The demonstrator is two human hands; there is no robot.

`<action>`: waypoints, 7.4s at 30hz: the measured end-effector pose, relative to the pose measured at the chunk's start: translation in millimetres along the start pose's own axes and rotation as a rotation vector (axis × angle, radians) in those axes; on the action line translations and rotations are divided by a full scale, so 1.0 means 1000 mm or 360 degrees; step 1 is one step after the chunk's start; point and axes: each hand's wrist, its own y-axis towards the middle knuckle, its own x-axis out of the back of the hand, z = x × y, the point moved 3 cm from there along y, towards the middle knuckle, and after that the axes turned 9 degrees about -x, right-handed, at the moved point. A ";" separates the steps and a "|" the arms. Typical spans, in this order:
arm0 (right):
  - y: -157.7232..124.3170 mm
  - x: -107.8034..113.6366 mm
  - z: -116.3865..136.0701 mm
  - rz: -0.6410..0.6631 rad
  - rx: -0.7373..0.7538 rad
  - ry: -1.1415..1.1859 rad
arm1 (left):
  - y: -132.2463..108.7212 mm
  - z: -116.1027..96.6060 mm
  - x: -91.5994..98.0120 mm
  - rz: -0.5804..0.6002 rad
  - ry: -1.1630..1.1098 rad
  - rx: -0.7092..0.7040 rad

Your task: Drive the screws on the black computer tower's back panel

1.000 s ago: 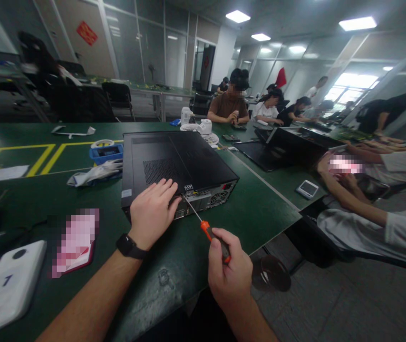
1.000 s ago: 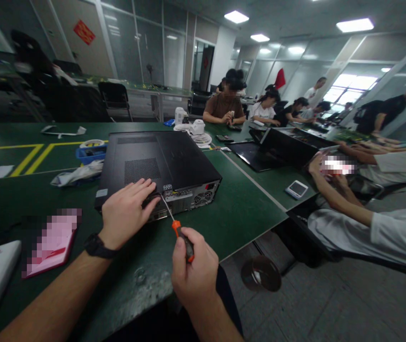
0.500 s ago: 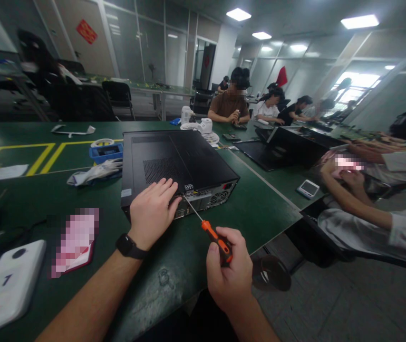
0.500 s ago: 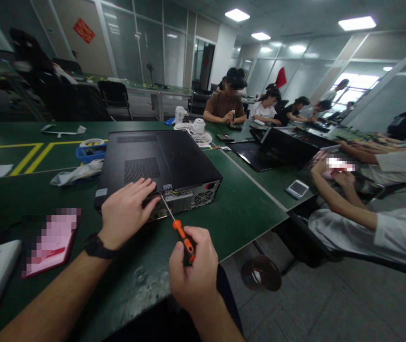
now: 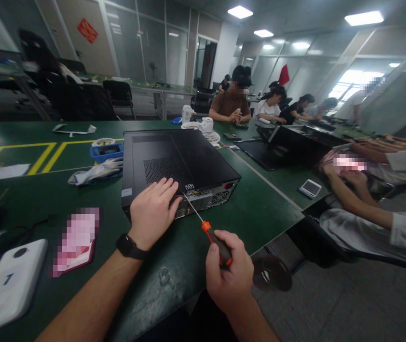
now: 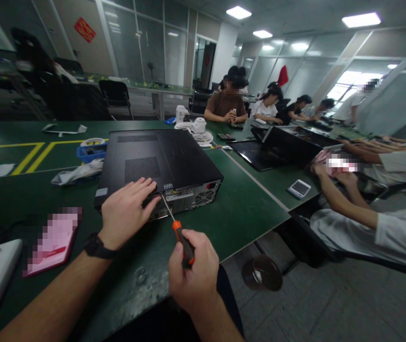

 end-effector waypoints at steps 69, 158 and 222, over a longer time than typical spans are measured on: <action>0.000 0.000 0.000 0.0006 -0.0060 -0.0006 | 0.000 0.000 0.001 0.0017 -0.0036 0.0024; 0.004 0.000 -0.004 -0.0002 -0.0091 0.0020 | 0.000 0.000 0.001 -0.0028 0.0038 -0.0045; -0.002 -0.008 0.000 -0.0261 -0.0120 0.0006 | 0.001 0.001 0.000 -0.0014 0.0061 -0.0058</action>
